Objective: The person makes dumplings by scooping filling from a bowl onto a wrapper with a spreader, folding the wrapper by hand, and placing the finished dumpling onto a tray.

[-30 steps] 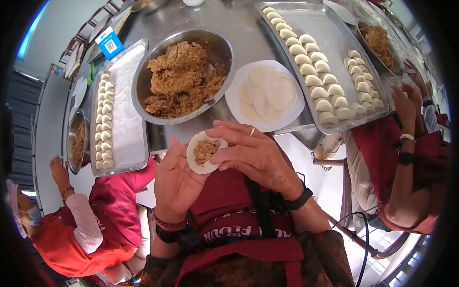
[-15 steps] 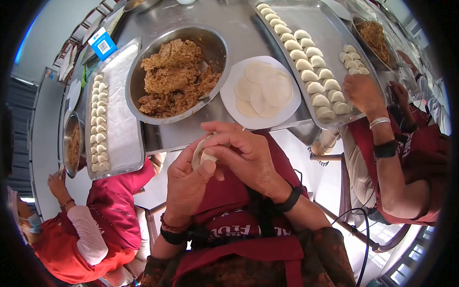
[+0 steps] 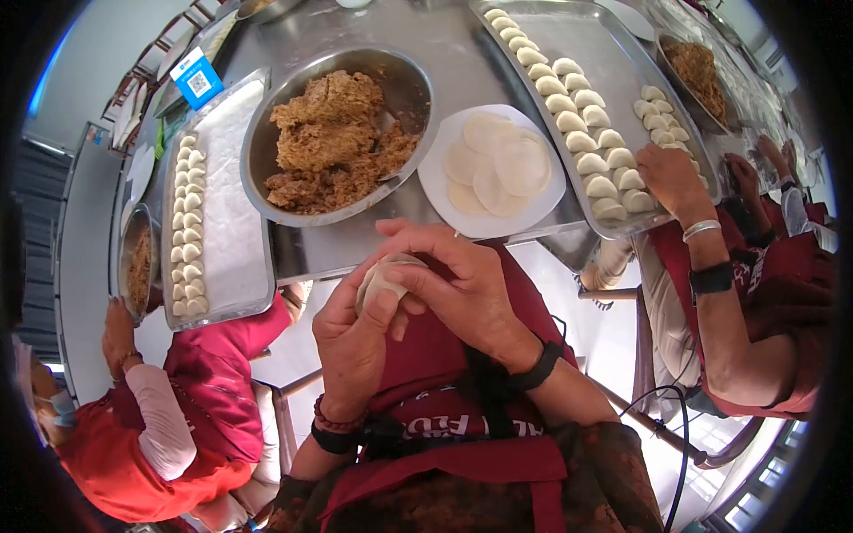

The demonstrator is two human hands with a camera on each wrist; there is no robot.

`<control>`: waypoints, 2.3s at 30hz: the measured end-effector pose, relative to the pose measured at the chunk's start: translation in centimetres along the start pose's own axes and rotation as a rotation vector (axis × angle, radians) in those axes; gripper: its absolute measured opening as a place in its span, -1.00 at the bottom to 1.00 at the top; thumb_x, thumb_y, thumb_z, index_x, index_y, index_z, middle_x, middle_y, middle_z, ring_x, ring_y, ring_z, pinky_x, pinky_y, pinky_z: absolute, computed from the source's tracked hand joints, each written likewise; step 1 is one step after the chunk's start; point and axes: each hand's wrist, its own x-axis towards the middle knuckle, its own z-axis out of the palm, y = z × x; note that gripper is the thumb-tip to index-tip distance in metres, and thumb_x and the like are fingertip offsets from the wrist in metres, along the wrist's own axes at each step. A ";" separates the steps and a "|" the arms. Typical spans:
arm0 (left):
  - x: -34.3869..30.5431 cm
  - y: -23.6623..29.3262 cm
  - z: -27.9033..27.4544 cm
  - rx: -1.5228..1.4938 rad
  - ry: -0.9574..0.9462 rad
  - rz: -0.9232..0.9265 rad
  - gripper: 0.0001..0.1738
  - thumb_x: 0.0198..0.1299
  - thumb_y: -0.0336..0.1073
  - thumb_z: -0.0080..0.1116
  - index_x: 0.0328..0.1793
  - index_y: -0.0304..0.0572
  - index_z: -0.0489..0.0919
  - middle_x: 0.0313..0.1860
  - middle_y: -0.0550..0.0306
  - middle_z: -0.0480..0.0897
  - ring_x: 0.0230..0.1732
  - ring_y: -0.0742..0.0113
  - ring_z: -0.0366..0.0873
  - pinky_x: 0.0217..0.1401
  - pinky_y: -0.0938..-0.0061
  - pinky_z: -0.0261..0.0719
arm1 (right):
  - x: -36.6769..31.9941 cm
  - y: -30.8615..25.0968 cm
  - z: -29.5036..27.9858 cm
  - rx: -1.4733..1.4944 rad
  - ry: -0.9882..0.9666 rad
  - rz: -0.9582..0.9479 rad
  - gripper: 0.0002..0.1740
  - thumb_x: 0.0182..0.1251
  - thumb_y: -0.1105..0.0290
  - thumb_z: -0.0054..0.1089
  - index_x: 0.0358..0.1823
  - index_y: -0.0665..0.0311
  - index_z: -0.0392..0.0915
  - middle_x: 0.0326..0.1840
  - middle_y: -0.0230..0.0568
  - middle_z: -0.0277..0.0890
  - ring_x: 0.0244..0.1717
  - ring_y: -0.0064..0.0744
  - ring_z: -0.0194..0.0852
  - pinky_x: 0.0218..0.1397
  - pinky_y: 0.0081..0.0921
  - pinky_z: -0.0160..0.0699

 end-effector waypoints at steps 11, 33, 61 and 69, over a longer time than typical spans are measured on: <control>0.0 0.3 -0.6 0.015 -0.001 0.005 -0.50 0.42 -0.33 0.17 0.40 -0.44 0.42 -0.08 0.00 0.69 -0.32 0.52 0.54 -0.36 0.67 0.45 | 0.6 -0.8 -0.1 -0.288 0.036 -0.163 -0.63 0.40 0.38 0.23 0.21 0.18 0.57 0.24 -0.08 0.59 0.14 -0.36 0.59 0.17 -0.43 0.57; 0.3 0.9 -0.3 0.025 0.080 0.141 -0.42 0.30 -0.44 0.26 0.41 -0.46 0.39 0.10 -0.02 0.65 -0.24 0.51 0.61 -0.30 0.70 0.52 | 0.4 -1.4 0.6 0.334 -0.018 0.294 -0.66 0.39 0.52 0.26 0.15 0.42 0.53 0.01 -0.19 0.66 -0.08 -0.58 0.60 0.02 -0.57 0.63; -0.2 -0.4 -1.0 0.018 0.036 0.118 -0.52 0.33 -0.43 0.23 0.34 -0.47 0.45 -0.05 -0.06 0.68 -0.23 0.38 0.64 -0.31 0.62 0.53 | -0.4 0.0 0.2 0.341 -0.089 0.133 -0.74 0.43 0.60 0.16 0.11 0.32 0.55 0.34 -0.10 0.40 -0.02 -0.54 0.59 0.02 -0.55 0.69; 0.3 -0.3 -1.1 -0.073 0.052 0.198 -0.47 0.32 -0.37 0.27 0.35 -0.48 0.45 0.27 -0.17 0.55 -0.11 0.40 0.60 -0.27 0.63 0.53 | -0.3 -0.8 0.7 0.370 -0.041 0.337 -0.66 0.43 0.50 0.22 0.17 0.50 0.53 -0.18 -0.19 0.63 -0.23 -0.48 0.62 -0.06 -0.51 0.69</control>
